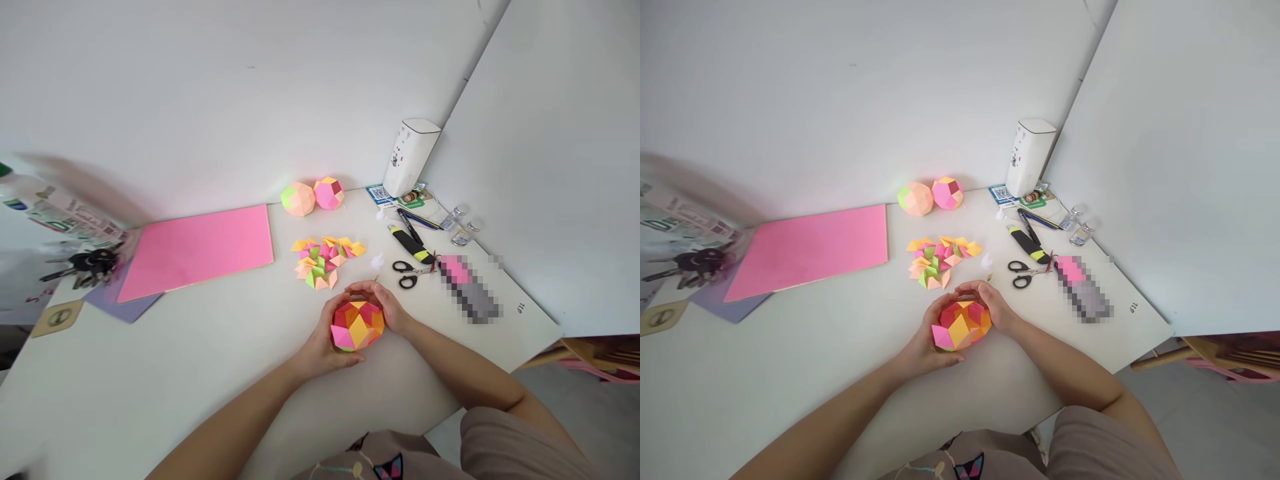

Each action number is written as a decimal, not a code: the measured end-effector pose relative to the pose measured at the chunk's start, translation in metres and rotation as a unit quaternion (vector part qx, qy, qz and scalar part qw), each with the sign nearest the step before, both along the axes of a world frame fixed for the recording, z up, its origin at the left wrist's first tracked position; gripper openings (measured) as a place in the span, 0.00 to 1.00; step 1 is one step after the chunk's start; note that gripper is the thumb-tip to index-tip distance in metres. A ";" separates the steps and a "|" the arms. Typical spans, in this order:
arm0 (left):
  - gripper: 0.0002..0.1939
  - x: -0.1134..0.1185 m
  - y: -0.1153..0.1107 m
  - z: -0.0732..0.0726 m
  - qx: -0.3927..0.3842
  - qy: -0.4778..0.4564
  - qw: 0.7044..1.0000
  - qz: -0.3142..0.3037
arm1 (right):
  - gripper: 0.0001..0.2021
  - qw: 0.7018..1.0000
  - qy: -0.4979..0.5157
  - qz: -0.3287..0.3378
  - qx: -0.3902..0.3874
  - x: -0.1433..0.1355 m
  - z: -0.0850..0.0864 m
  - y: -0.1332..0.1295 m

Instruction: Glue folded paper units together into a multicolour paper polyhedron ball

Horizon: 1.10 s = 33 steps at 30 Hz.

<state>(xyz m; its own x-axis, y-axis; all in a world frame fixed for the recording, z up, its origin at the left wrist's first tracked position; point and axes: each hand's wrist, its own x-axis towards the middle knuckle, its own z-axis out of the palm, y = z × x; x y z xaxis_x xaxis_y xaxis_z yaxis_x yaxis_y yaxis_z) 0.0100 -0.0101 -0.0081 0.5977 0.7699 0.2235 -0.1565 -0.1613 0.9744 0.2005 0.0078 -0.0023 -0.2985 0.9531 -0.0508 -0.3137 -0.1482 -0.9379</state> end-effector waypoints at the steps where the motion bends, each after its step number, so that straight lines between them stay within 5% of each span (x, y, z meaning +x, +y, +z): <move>1: 0.50 0.000 0.000 0.000 -0.001 0.001 1.000 0.001 | 0.23 1.000 -0.002 0.001 0.002 0.000 0.001 0.000; 16: 0.51 0.000 0.000 -0.002 0.007 0.007 1.000 -0.002 | 0.23 0.999 -0.033 0.014 -0.005 0.004 0.000 -0.002; 25: 0.47 0.002 -0.002 -0.005 0.008 -0.010 0.997 0.081 | 0.20 0.996 -0.080 0.036 0.034 0.005 0.009 -0.003; 33: 0.50 0.000 -0.002 -0.004 0.156 0.009 0.975 0.161 | 0.19 0.994 -0.105 0.036 0.000 -0.001 0.009 -0.005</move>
<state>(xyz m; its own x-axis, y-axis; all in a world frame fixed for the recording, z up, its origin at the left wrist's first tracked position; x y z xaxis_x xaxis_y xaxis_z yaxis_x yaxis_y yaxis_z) 0.0104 -0.0124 -0.0123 0.3423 0.8148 0.4679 -0.0316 -0.4877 0.8724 0.1998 0.0028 0.0064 -0.3497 0.9293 -0.1187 -0.0999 -0.1630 -0.9816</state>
